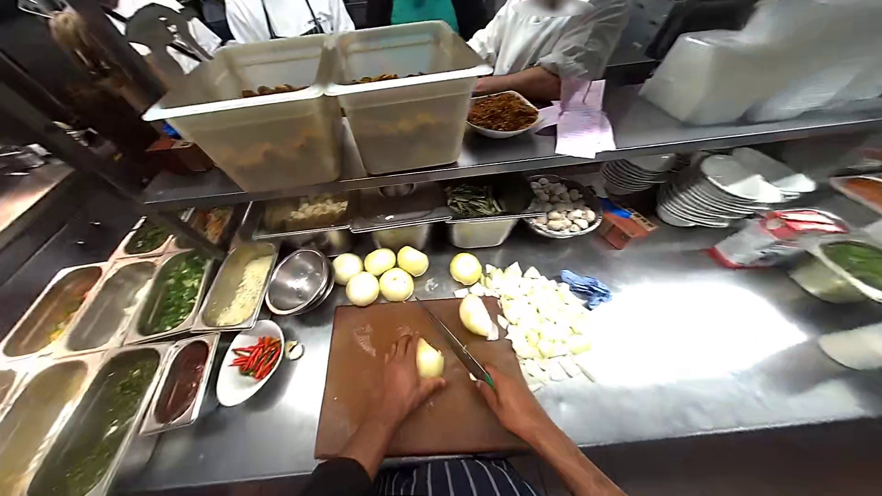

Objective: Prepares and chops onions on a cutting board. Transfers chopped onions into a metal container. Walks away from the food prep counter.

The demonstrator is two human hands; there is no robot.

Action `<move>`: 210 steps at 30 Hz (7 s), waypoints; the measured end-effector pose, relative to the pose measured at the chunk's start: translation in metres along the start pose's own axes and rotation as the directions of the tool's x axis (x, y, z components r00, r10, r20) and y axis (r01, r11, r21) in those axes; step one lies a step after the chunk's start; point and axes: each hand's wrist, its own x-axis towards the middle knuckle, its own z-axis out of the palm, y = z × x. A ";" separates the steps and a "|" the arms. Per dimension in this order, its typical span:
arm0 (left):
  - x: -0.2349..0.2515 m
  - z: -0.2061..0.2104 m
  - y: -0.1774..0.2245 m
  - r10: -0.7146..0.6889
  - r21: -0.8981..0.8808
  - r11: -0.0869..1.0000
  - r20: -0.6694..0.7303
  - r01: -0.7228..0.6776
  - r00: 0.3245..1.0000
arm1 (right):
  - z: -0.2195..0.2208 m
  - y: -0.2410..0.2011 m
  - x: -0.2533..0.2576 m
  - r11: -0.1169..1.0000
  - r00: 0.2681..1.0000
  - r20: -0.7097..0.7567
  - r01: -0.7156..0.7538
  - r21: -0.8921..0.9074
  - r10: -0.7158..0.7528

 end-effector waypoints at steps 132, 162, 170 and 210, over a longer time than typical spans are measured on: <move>-0.074 -0.008 -0.047 -0.040 -0.082 0.996 0.025 0.042 0.999 | 0.028 -0.095 -0.048 0.937 0.948 0.316 0.150 -0.317 -0.045; -0.094 0.032 -0.049 0.079 -0.060 0.992 -0.353 -0.107 0.932 | 0.058 -0.091 -0.025 0.945 0.944 0.282 0.237 -0.226 -0.169; -0.052 -0.004 -0.013 0.041 -0.159 0.984 -0.263 -0.086 0.964 | 0.048 -0.016 -0.034 0.946 0.970 -0.134 0.230 0.230 -0.203; -0.064 0.018 -0.060 0.006 -0.112 0.993 -0.271 -0.038 0.963 | 0.065 -0.057 -0.044 0.980 0.964 0.256 0.117 -0.160 -0.073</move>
